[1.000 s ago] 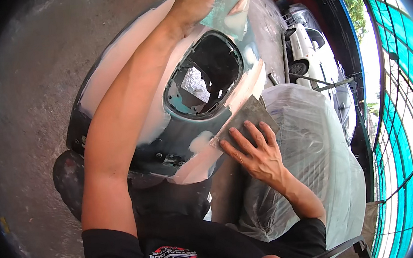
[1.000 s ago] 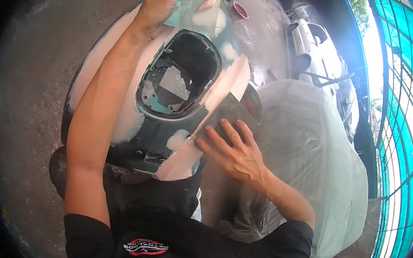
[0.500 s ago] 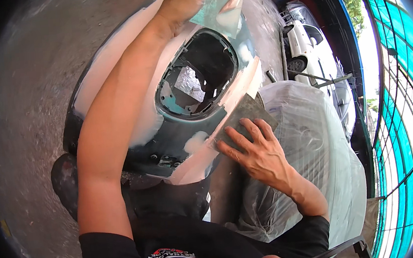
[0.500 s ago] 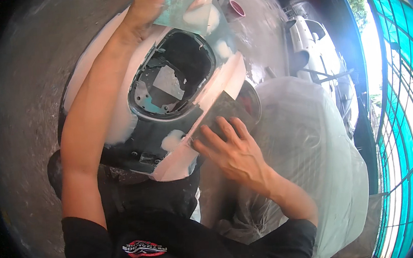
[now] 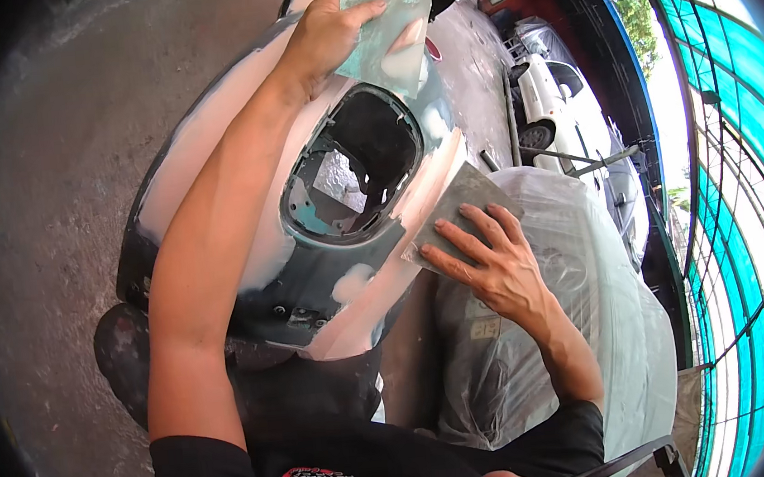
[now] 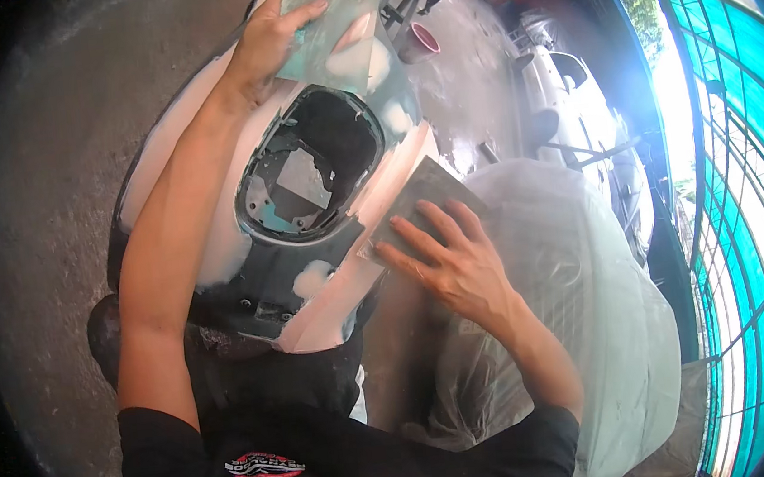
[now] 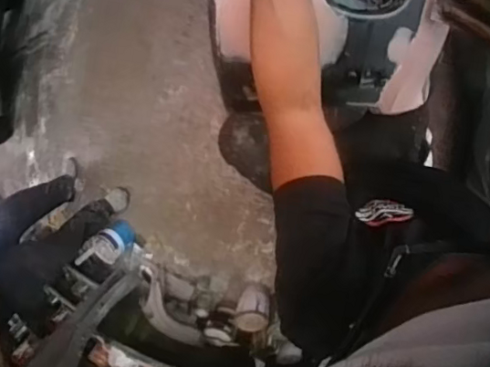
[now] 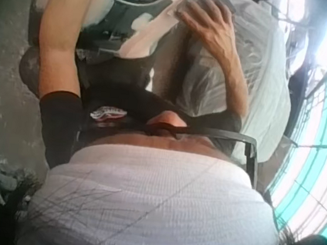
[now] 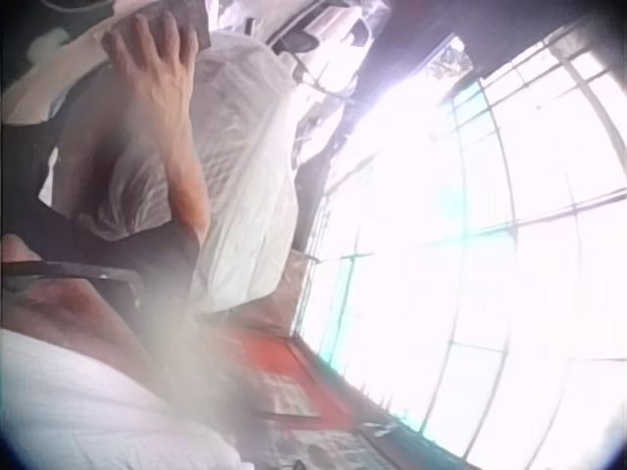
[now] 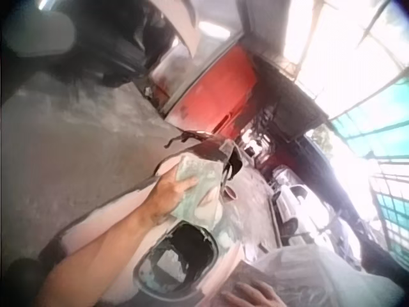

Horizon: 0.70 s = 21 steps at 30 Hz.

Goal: The person applies pink filler to a car bumper with spreaders, smoothing and leveling the material over the damaged surface and around the edges of a recessed area.

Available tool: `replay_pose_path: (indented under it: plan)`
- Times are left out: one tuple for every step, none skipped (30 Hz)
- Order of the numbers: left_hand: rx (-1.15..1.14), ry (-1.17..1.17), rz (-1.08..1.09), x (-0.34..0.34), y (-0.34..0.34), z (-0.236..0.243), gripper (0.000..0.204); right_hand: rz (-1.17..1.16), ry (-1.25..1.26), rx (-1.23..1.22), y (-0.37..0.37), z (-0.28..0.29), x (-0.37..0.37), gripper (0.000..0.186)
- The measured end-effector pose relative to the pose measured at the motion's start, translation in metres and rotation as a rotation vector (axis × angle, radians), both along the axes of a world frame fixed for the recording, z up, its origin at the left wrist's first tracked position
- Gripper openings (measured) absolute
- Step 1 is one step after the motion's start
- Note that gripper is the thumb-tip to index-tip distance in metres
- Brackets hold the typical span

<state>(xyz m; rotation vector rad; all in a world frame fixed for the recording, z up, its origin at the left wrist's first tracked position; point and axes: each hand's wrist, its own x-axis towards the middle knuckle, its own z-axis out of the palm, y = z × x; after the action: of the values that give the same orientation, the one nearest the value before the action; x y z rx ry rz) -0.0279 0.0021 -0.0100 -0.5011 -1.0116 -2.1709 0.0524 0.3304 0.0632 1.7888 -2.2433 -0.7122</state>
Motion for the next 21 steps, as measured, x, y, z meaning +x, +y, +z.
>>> replay_pose_path:
  plan:
    - [-0.005,0.001,0.002,0.001,0.0,0.001,0.036,0.014,-0.001,0.012,0.0,-0.003,-0.006,0.061]
    - [0.008,-0.002,-0.016,0.002,0.001,0.002,0.036,0.028,-0.003,0.024,0.0,-0.006,-0.01,0.058]
    - [0.021,-0.006,-0.037,0.002,0.001,0.003,0.037,0.028,-0.003,0.019,0.001,-0.008,-0.013,0.058]
    - [0.016,-0.006,-0.036,0.003,0.002,0.003,0.037,0.032,0.006,0.029,0.002,-0.01,-0.017,0.056]
    - [0.021,-0.009,-0.03,0.003,0.003,0.003,0.037,0.034,0.016,0.04,0.002,-0.011,-0.019,0.055]
    - [0.027,-0.013,-0.024,0.002,0.004,0.003,0.037,0.032,0.016,0.036,0.003,-0.012,-0.021,0.055]
    - [0.023,-0.018,-0.023,0.003,0.002,0.002,0.037,0.051,0.02,0.045,0.003,-0.012,-0.023,0.059]
    - [0.023,0.025,-0.06,0.004,0.001,0.0,0.037,0.07,0.024,0.054,0.004,-0.013,-0.024,0.063]
    - [0.023,0.067,-0.098,0.004,0.0,-0.002,0.037,0.071,0.019,0.051,0.003,-0.013,-0.025,0.063]
    - [0.021,0.064,-0.102,0.005,0.002,0.0,0.037,0.074,0.017,0.062,0.003,-0.013,-0.026,0.063]
    - [0.012,0.049,-0.092,0.006,0.002,0.003,0.036,0.078,0.014,0.074,0.003,-0.012,-0.027,0.062]
    - [0.003,0.035,-0.083,0.006,0.003,0.005,0.036,0.074,0.01,0.071,0.003,-0.01,-0.028,0.062]
    - [-0.001,0.032,-0.088,0.005,0.004,0.006,0.036,0.067,-0.001,0.09,0.001,-0.008,-0.027,0.061]
    - [0.005,0.034,-0.079,0.005,0.003,0.006,0.035,0.059,-0.012,0.109,0.0,-0.006,-0.027,0.06]
    - [0.009,0.036,-0.071,0.005,0.003,0.006,0.034,0.053,-0.014,0.105,-0.001,-0.006,-0.026,0.06]
    - [0.004,0.034,-0.078,0.005,0.001,0.004,0.034,0.027,-0.06,0.075,-0.002,-0.008,-0.025,0.063]
    - [0.008,-0.004,-0.085,0.006,-0.001,0.002,0.034,0.001,-0.106,0.044,-0.002,-0.009,-0.024,0.067]
    - [0.011,-0.042,-0.092,0.006,-0.002,0.001,0.033,-0.007,-0.107,0.039,0.001,-0.009,-0.023,0.067]
    - [0.043,-0.075,-0.059,0.008,0.0,0.002,0.033,-0.006,-0.114,0.03,0.003,-0.009,-0.023,0.067]
    - [0.038,-0.074,-0.068,0.007,0.002,0.003,0.033,-0.005,-0.121,0.022,0.005,-0.009,-0.022,0.067]
    - [0.032,-0.076,-0.058,0.006,0.003,0.004,0.033,-0.014,-0.119,0.016,0.01,-0.008,-0.019,0.067]
